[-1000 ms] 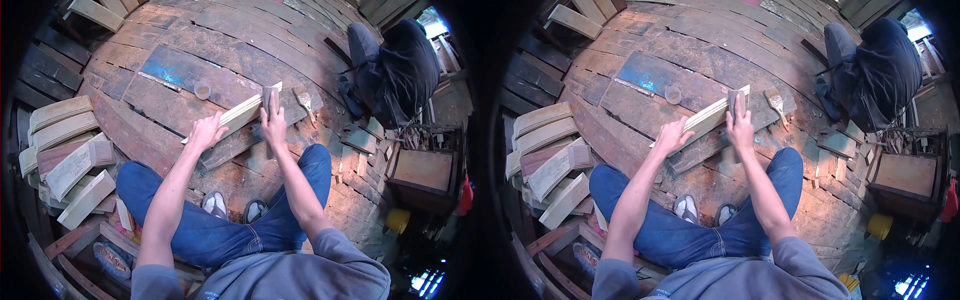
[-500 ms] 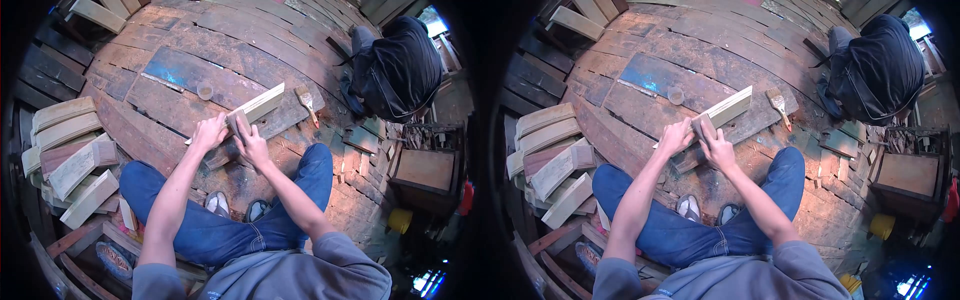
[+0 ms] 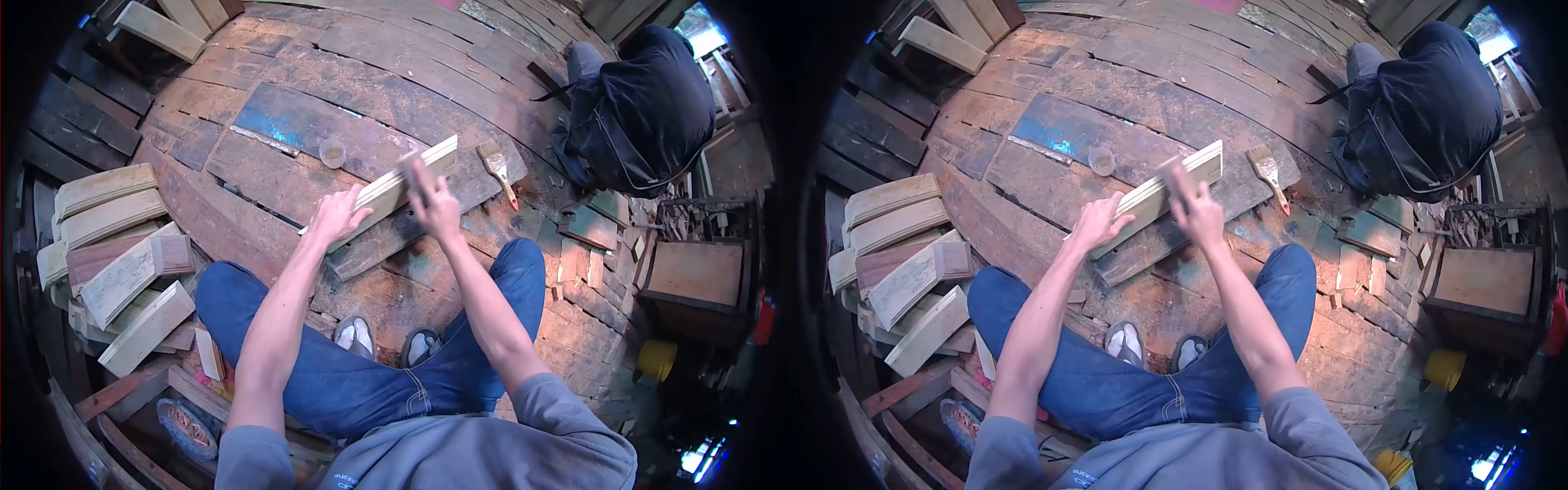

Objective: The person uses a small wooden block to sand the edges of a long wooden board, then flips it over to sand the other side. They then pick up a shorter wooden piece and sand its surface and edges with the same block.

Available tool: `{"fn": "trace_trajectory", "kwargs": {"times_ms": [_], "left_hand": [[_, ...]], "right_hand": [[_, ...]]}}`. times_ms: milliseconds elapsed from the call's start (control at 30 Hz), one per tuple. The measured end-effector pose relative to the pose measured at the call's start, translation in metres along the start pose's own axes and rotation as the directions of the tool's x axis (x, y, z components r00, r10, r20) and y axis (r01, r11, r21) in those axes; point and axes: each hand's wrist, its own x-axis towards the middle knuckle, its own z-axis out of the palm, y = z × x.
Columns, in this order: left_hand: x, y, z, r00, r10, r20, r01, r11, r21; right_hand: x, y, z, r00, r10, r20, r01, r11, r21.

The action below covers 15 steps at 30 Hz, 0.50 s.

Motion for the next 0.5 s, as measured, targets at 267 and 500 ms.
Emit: {"fn": "trace_trajectory", "kwargs": {"times_ms": [267,500], "left_hand": [[-0.001,-0.011,0.021,0.962,-0.108,0.25,0.195,0.914,-0.356],[0.002,-0.013,0.019,0.941,-0.075,0.33,0.199,0.912,-0.36]], "right_hand": [[-0.019,-0.023,-0.019,0.968,0.13,0.213,-0.135,0.991,0.009],[-0.035,0.006,-0.021,0.974,0.205,0.101,-0.208,0.978,0.016]]}}
